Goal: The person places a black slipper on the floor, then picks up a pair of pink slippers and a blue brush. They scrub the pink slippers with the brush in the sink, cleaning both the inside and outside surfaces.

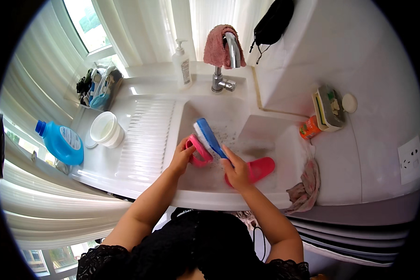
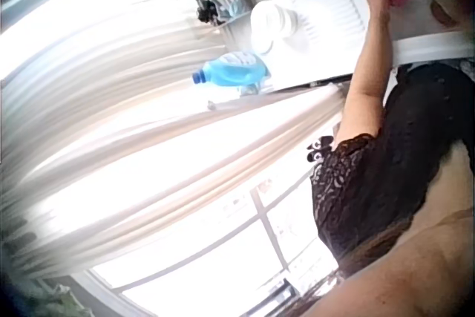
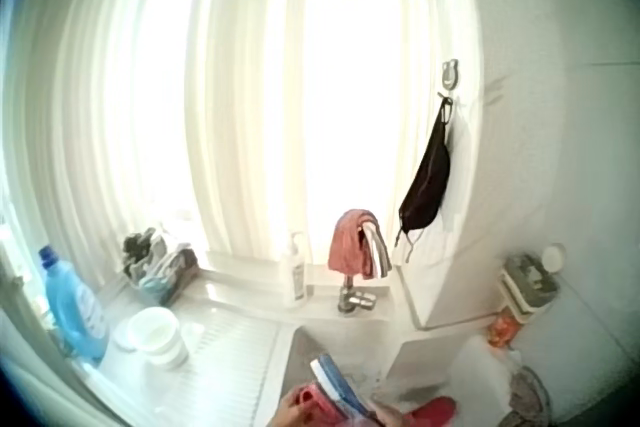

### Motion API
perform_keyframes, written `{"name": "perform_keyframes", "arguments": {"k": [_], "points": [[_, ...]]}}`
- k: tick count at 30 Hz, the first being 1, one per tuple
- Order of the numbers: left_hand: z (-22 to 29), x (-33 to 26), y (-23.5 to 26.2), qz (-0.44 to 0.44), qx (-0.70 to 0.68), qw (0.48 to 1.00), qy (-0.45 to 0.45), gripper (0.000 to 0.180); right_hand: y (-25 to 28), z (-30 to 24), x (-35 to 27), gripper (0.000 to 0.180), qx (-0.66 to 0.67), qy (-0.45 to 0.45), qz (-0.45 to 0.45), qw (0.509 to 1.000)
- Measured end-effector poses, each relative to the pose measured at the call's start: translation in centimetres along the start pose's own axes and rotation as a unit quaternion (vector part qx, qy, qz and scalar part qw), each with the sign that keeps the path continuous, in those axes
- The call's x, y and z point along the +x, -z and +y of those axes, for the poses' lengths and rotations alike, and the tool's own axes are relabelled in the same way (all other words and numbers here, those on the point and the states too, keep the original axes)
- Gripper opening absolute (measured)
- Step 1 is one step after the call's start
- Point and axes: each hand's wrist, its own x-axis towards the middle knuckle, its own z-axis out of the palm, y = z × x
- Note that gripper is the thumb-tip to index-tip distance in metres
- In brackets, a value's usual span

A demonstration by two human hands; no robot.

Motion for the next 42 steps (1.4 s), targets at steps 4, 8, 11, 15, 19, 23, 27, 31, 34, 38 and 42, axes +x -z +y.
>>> {"name": "perform_keyframes", "arguments": {"k": [4, 8, 11, 15, 19, 23, 27, 31, 34, 38, 42], "points": [[0.0, 0.7, 0.2, 0.041, -0.007, 0.999, -0.007, 0.037, 4.6, -1.4, -2.8, 0.036, -0.212, 0.03, -0.088, 0.973], [-2.9, 1.6, -0.9, 0.005, 0.151, 0.986, -0.074, 0.039, 2.7, -2.1, -2.2, 0.037, -0.243, 0.05, -0.062, 0.967], [-3.4, 2.4, -0.8, 0.024, 0.124, 0.992, -0.025, 0.04, 1.0, -2.5, 0.2, 0.036, -0.262, 0.054, -0.058, 0.962], [-0.2, 1.7, -0.3, 0.05, 0.041, 0.998, 0.019, 0.038, 3.9, -2.4, -3.3, 0.036, -0.269, 0.005, -0.11, 0.957], [-2.6, 1.8, -0.8, 0.009, 0.131, 0.99, -0.042, 0.04, 3.8, -2.6, -2.2, 0.035, -0.247, 0.002, -0.098, 0.964], [-0.7, 1.3, -0.9, 0.03, 0.04, 0.999, 0.007, 0.039, 0.7, -2.3, 1.4, 0.035, -0.179, 0.018, -0.085, 0.98], [-1.6, 2.1, 0.1, 0.085, -0.042, 0.995, 0.024, 0.041, 3.9, -2.3, -2.4, 0.034, -0.194, -0.015, -0.131, 0.972], [-1.4, 1.6, -0.7, 0.053, 0.0, 0.999, 0.01, 0.041, 3.5, -1.3, -2.8, 0.034, -0.149, -0.017, -0.104, 0.983], [-2.1, 1.9, -0.6, 0.039, 0.044, 0.998, -0.014, 0.04, 0.2, -1.9, 1.0, 0.033, -0.145, 0.021, -0.079, 0.986], [-1.7, 1.7, -0.1, 0.045, 0.014, 0.999, 0.003, 0.041, 0.5, -2.8, 0.2, 0.033, -0.189, 0.013, -0.083, 0.978], [-1.6, 1.5, -0.3, 0.055, -0.055, 0.997, 0.014, 0.04, 4.4, -1.5, -4.9, 0.035, -0.186, 0.015, -0.099, 0.977]]}}
